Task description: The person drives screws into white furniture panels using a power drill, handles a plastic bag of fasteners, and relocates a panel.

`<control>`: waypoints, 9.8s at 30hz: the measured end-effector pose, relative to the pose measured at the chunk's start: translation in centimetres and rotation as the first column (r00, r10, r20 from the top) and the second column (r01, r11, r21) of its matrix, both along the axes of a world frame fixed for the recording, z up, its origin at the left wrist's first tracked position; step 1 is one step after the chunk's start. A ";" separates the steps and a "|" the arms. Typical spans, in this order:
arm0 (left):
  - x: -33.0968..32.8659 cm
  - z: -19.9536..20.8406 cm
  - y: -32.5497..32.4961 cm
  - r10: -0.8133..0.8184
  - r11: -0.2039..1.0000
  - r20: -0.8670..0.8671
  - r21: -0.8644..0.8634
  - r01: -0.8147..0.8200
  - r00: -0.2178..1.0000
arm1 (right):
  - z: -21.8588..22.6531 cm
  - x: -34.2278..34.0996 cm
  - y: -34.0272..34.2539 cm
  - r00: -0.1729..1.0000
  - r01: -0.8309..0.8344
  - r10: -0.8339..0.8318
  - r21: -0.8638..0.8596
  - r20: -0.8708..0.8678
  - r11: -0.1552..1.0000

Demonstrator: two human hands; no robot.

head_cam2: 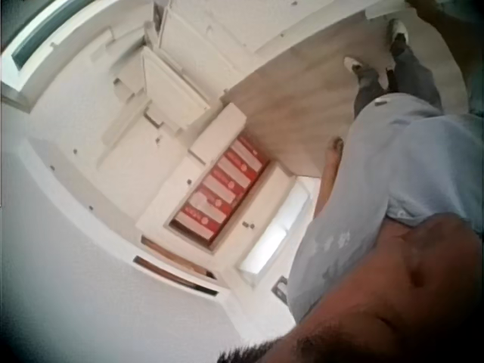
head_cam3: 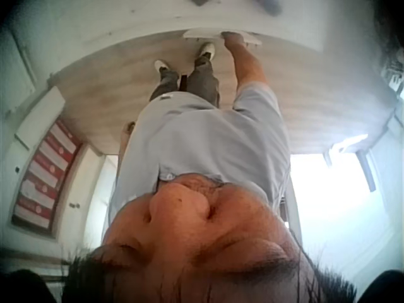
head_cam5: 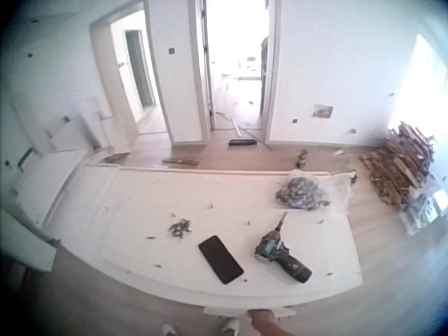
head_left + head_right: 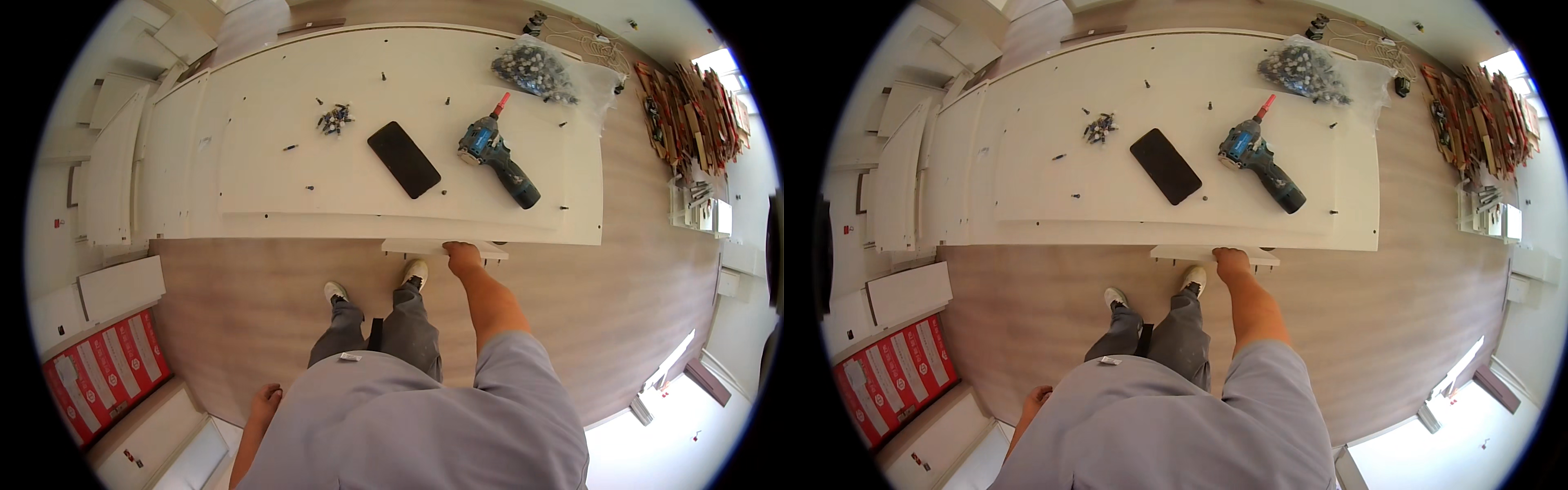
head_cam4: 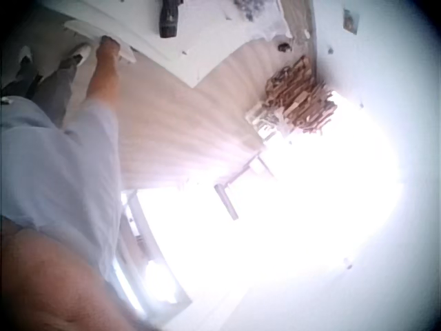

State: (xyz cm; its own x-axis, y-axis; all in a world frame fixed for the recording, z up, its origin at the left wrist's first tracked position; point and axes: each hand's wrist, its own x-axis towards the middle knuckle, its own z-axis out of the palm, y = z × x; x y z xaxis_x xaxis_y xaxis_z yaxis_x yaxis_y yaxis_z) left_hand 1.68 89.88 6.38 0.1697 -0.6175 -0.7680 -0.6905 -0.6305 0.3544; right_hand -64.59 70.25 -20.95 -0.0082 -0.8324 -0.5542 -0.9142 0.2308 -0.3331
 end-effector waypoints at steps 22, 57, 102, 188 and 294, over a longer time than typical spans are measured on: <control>-9.8 -1.2 -10.6 -0.234 0.972 -0.031 -0.001 0.234 0.972 | 3.8 6.1 6.8 0.988 0.034 0.024 -0.367 0.152 0.929; -24.9 -5.2 -55.7 -0.547 0.673 -0.183 -0.676 0.299 0.817 | 29.1 11.2 -1.4 0.172 0.958 -0.498 -0.027 0.850 0.285; -7.1 -7.2 -62.6 0.334 0.887 -0.888 0.182 -0.425 0.317 | 36.8 31.6 -31.8 0.613 0.403 -0.491 0.290 0.619 0.868; 3.6 -8.6 -49.5 0.118 0.943 -0.700 -0.143 -0.300 0.704 | 37.2 44.5 -36.5 0.967 -0.237 0.226 0.091 0.116 0.967; -8.0 -9.5 -57.4 -0.800 0.281 -0.104 -0.935 0.216 0.591 | 35.2 35.9 -58.2 0.936 -0.228 0.226 0.025 -0.270 0.973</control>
